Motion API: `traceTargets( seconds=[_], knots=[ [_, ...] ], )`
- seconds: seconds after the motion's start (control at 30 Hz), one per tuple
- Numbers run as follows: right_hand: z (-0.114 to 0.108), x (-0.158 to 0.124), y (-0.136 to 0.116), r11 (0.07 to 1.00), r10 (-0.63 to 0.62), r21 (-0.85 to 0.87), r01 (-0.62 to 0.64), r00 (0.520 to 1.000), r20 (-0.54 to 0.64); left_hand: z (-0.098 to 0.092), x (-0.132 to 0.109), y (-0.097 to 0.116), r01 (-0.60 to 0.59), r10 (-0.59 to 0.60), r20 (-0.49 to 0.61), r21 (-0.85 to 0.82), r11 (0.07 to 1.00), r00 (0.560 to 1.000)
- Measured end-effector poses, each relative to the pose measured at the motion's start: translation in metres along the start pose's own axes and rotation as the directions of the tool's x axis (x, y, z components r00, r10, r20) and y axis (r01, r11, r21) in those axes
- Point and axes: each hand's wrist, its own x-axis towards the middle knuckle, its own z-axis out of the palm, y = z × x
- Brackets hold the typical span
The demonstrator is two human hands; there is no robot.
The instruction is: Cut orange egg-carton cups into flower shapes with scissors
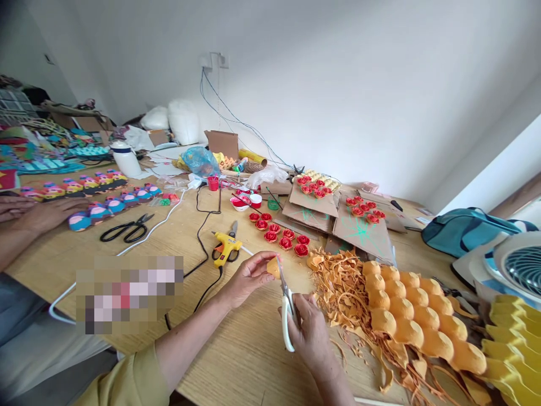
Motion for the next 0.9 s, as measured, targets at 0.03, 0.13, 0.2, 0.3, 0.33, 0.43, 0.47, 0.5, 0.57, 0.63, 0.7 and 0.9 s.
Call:
traceTargets(
  seconds=[0.03, 0.13, 0.2, 0.3, 0.33, 0.43, 0.47, 0.5, 0.57, 0.63, 0.7, 0.9],
  knots=[
    [0.001, 0.000, 0.000, 1.000, 0.017, 0.012, -0.017, 1.000, 0.004, 0.000, 0.000, 0.000, 0.002, -0.002, -0.002, 0.010, 1.000, 1.000],
    [0.004, 0.000, 0.001, 0.997, 0.074, 0.037, -0.075, 0.997, 0.008, -0.002, 0.000, -0.001, -0.001, 0.001, 0.000, 0.030, 1.000, 1.000],
    [0.004, 0.000, 0.003, 0.995, 0.093, 0.028, -0.092, 0.996, -0.005, -0.002, 0.001, -0.002, -0.007, 0.007, -0.007, 0.034, 0.999, 1.000],
    [0.001, 0.001, 0.006, 0.998, 0.028, -0.047, -0.030, 0.999, -0.040, -0.001, 0.002, -0.001, -0.012, 0.014, -0.041, 0.040, 0.999, 0.999],
    [0.000, 0.001, 0.006, 0.996, -0.010, -0.085, 0.006, 0.999, -0.050, 0.000, 0.002, 0.000, -0.012, 0.015, -0.056, 0.042, 0.999, 0.998],
    [-0.004, 0.003, 0.005, 0.970, -0.114, -0.223, 0.097, 0.991, -0.065, 0.002, 0.002, 0.002, -0.006, 0.011, -0.105, 0.048, 0.999, 0.994],
    [-0.005, 0.003, 0.005, 0.956, -0.134, -0.273, 0.110, 0.988, -0.071, 0.002, 0.002, 0.002, -0.004, 0.009, -0.123, 0.043, 0.999, 0.992],
    [-0.006, 0.003, 0.004, 0.940, -0.147, -0.320, 0.114, 0.986, -0.079, 0.003, 0.002, 0.003, -0.005, 0.009, -0.136, 0.036, 0.999, 0.991],
    [-0.008, 0.004, 0.004, 0.911, -0.157, -0.399, 0.104, 0.982, -0.102, 0.004, 0.002, 0.003, -0.002, 0.005, -0.147, 0.022, 1.000, 0.989],
    [-0.009, 0.005, 0.004, 0.885, -0.157, -0.457, 0.084, 0.980, -0.124, 0.005, 0.002, 0.004, 0.006, -0.004, -0.143, 0.017, 1.000, 0.990],
    [-0.010, 0.005, 0.003, 0.863, -0.165, -0.499, 0.078, 0.977, -0.134, 0.005, 0.002, 0.004, 0.007, -0.004, -0.139, 0.022, 1.000, 0.990],
    [-0.012, 0.007, -0.002, 0.837, -0.184, -0.541, 0.085, 0.974, -0.132, 0.004, 0.002, 0.002, -0.019, 0.024, -0.118, 0.041, 0.999, 0.993]
  ],
)
